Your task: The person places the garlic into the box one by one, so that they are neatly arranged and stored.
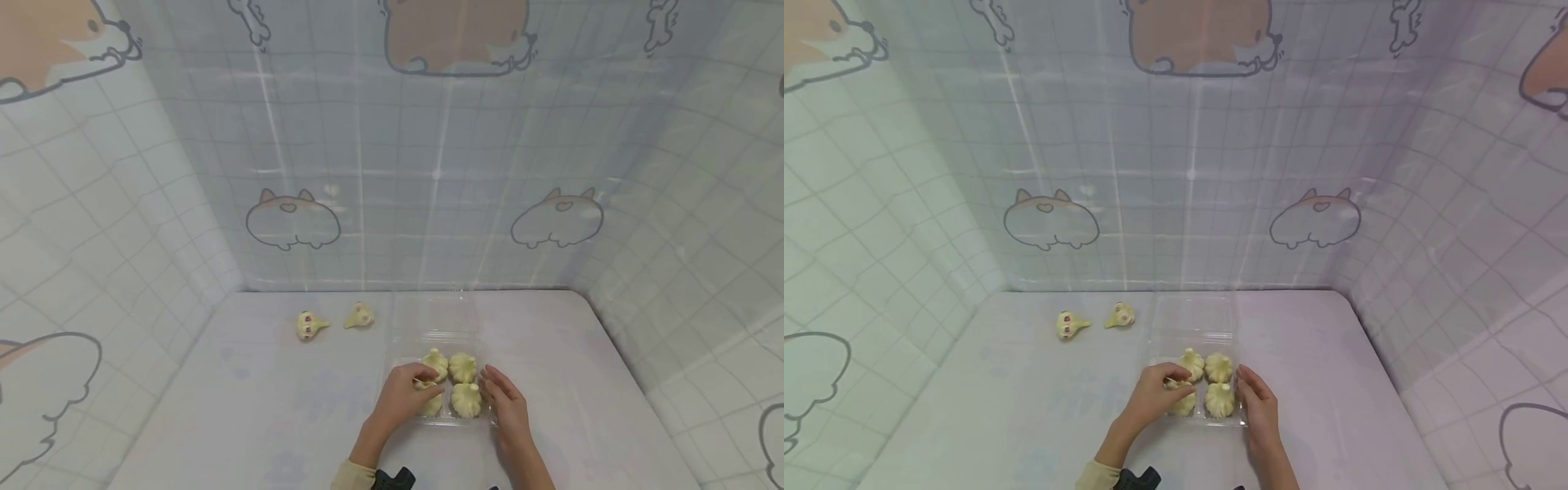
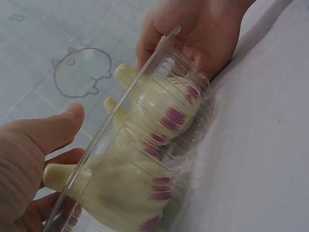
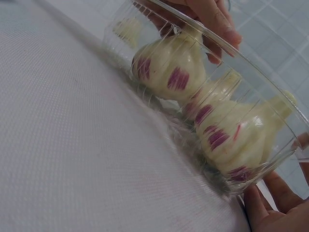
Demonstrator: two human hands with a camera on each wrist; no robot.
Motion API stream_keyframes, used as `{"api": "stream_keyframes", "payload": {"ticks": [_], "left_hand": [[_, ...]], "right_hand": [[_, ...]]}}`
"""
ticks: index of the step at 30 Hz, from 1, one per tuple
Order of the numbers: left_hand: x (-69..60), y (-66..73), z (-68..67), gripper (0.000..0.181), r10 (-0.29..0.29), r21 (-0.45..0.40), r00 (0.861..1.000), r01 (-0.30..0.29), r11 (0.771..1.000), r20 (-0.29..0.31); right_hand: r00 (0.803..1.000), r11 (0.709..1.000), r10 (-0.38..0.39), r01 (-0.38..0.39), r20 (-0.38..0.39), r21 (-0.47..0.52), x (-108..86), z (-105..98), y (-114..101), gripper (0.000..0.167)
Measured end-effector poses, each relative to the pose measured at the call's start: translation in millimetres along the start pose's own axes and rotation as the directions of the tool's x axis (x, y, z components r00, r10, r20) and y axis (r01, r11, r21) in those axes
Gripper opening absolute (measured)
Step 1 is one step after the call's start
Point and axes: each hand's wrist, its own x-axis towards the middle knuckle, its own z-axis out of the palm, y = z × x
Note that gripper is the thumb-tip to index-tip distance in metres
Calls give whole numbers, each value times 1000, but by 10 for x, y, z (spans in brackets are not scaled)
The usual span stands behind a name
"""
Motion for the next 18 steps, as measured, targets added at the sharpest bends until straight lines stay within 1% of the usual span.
{"api": "stream_keyframes", "payload": {"ticks": [4, 8, 12, 16, 18], "left_hand": [[-4, 9, -17, 26, 9, -22, 1000, -9, 1000, -20], [-4, 31, -80, 25, 25, -51, 998, -28, 998, -52], [-1, 50, -194, 23, 46, -30, 994, -49, 998, -103], [12, 28, -346, 19, 67, 5, 986, -67, 998, -153], [20, -7, -430, 17, 78, 27, 981, -74, 997, -178]], "right_hand": [[1000, 1000, -3, 3, -4, -3, -5, 6, -8, 44], [1000, 1000, -3, 3, -2, 12, -2, 11, -17, 44], [1000, 1000, -5, 5, 1, 29, 5, 8, -13, 44], [1000, 1000, -5, 5, 4, 22, 1, 3, -4, 44], [1000, 1000, -5, 4, 6, 18, -2, -2, 3, 44]]}}
